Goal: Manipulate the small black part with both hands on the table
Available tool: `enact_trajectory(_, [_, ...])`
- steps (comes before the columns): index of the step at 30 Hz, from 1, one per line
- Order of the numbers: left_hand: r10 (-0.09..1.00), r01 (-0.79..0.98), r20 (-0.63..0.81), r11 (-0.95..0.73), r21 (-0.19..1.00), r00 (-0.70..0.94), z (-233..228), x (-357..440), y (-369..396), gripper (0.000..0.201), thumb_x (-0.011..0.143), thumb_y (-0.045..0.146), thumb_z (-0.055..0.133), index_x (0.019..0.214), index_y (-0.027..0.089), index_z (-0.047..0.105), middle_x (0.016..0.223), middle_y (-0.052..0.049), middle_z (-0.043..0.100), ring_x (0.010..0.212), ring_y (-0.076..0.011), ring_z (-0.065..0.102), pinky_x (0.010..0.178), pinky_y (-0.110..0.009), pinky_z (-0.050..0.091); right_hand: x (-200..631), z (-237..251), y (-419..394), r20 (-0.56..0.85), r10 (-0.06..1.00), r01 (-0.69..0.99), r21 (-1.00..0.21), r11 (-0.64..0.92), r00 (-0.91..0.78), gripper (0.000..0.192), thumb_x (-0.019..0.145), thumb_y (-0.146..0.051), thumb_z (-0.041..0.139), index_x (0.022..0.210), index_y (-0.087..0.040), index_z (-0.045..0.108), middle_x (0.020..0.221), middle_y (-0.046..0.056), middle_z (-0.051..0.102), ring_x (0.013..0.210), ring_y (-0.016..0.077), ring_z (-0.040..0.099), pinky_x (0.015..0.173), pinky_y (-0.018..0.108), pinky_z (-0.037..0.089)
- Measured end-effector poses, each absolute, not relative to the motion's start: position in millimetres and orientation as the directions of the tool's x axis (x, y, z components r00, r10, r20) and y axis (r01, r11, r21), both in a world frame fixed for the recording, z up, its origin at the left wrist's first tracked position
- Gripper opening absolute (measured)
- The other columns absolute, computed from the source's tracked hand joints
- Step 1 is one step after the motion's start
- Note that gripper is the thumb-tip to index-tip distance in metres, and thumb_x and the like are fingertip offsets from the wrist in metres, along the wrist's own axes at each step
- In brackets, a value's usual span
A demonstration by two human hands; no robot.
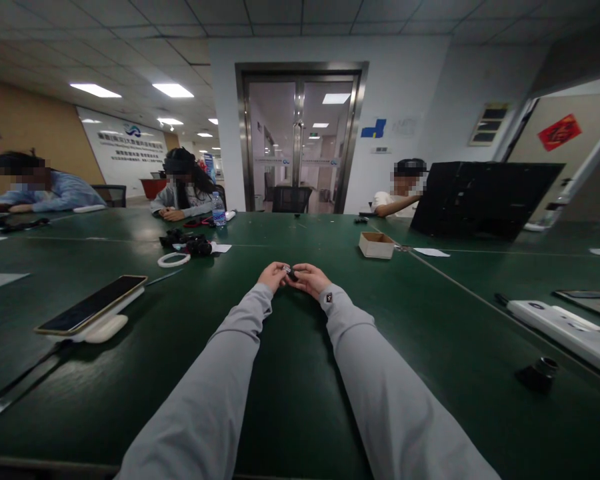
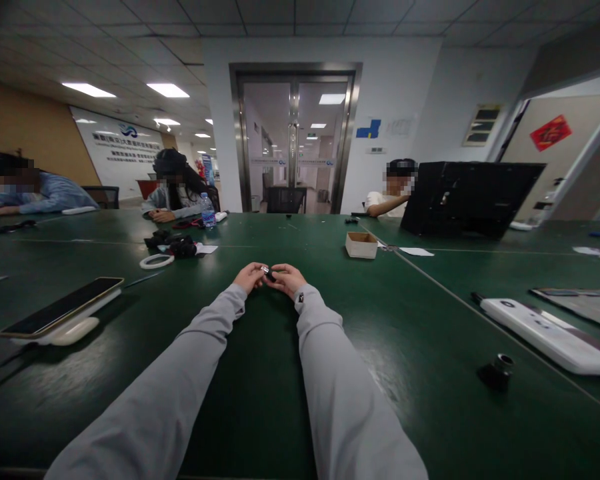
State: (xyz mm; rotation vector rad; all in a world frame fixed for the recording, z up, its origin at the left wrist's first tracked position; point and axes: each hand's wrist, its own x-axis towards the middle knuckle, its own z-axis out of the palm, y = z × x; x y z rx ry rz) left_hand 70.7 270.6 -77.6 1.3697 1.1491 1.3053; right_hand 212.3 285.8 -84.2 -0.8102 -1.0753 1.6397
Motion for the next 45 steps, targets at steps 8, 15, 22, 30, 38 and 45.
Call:
enact_trajectory(8, [0.986, 0.016, 0.159, -0.159, 0.987, -0.051, -87, 71, 276, 0.026, 0.069, 0.03, 0.064, 0.084, 0.011, 0.053, 0.05, 0.003, 0.053, 0.042, -0.0061, 0.047, 0.047, -0.019, 0.039, 203, -86, 286, -0.017, 0.938, -0.248, -0.963, -0.109, -0.347, 0.016, 0.073, 0.005, 0.052, 0.078, -0.01, 0.056, 0.072, 0.004, 0.061, 0.065, 0.012, 0.063, 0.068, 0.028, 0.056])
enact_trajectory(15, [0.981, 0.152, 0.172, -0.157, 0.976, -0.09, -95, 72, 282, 0.017, 0.074, 0.025, 0.058, 0.083, 0.012, 0.051, 0.054, 0.003, 0.053, 0.041, -0.0051, 0.047, 0.043, -0.016, 0.038, 200, -92, 291, 0.118, 0.948, -0.01, -0.993, 0.12, -0.297, 0.019, 0.068, 0.003, 0.058, 0.079, -0.012, 0.055, 0.067, -0.001, 0.058, 0.05, 0.009, 0.059, 0.052, 0.023, 0.054])
enact_trajectory(22, [0.982, 0.181, 0.181, -0.168, 0.969, -0.056, -86, 73, 277, 0.021, 0.08, 0.012, 0.044, 0.099, 0.014, 0.052, 0.1, -0.007, 0.058, 0.045, -0.0007, 0.049, 0.041, -0.014, 0.036, 199, -94, 290, 0.08, 0.963, 0.014, -0.996, 0.086, -0.256, 0.026, 0.068, 0.003, 0.058, 0.085, -0.014, 0.048, 0.063, -0.002, 0.058, 0.048, 0.0103, 0.06, 0.051, 0.024, 0.054])
enact_trajectory(30, [0.996, -0.001, 0.075, -0.075, 0.997, 0.057, -70, 78, 260, 0.022, 0.082, 0.03, 0.046, 0.097, 0.016, 0.05, 0.085, -0.005, 0.062, 0.039, -0.0013, 0.044, 0.038, -0.014, 0.036, 192, -84, 269, 0.143, 0.976, 0.038, -0.988, 0.151, -0.166, 0.045, 0.064, 0.001, 0.06, 0.101, -0.018, 0.043, 0.068, -0.005, 0.054, 0.05, 0.0071, 0.057, 0.053, 0.023, 0.054])
enact_trajectory(38, [0.967, 0.216, 0.124, -0.173, 0.961, 0.224, -38, 18, 198, 0.026, 0.077, 0.039, 0.049, 0.091, 0.017, 0.044, 0.087, -0.006, 0.063, 0.038, -0.0042, 0.047, 0.035, -0.017, 0.038, 251, -30, 186, 0.308, 0.872, 0.332, -0.834, 0.44, -0.38, 0.054, 0.068, -0.021, 0.063, 0.118, -0.025, 0.043, 0.104, 0.007, 0.052, 0.064, 0.0106, 0.058, 0.063, 0.029, 0.052])
enact_trajectory(45, [0.998, 0.36, -0.07, 0.061, 0.931, 0.011, -7, -88, 101, 0.047, 0.061, 0.054, 0.061, 0.09, 0.021, 0.048, 0.086, -0.002, 0.066, 0.044, -0.009, 0.052, 0.042, -0.022, 0.042, 433, 17, 92, 0.473, 0.878, 0.867, -0.406, 0.289, -0.071, 0.046, 0.076, -0.044, 0.052, 0.118, -0.027, 0.044, 0.109, 0.013, 0.052, 0.075, 0.0198, 0.059, 0.06, 0.032, 0.05])
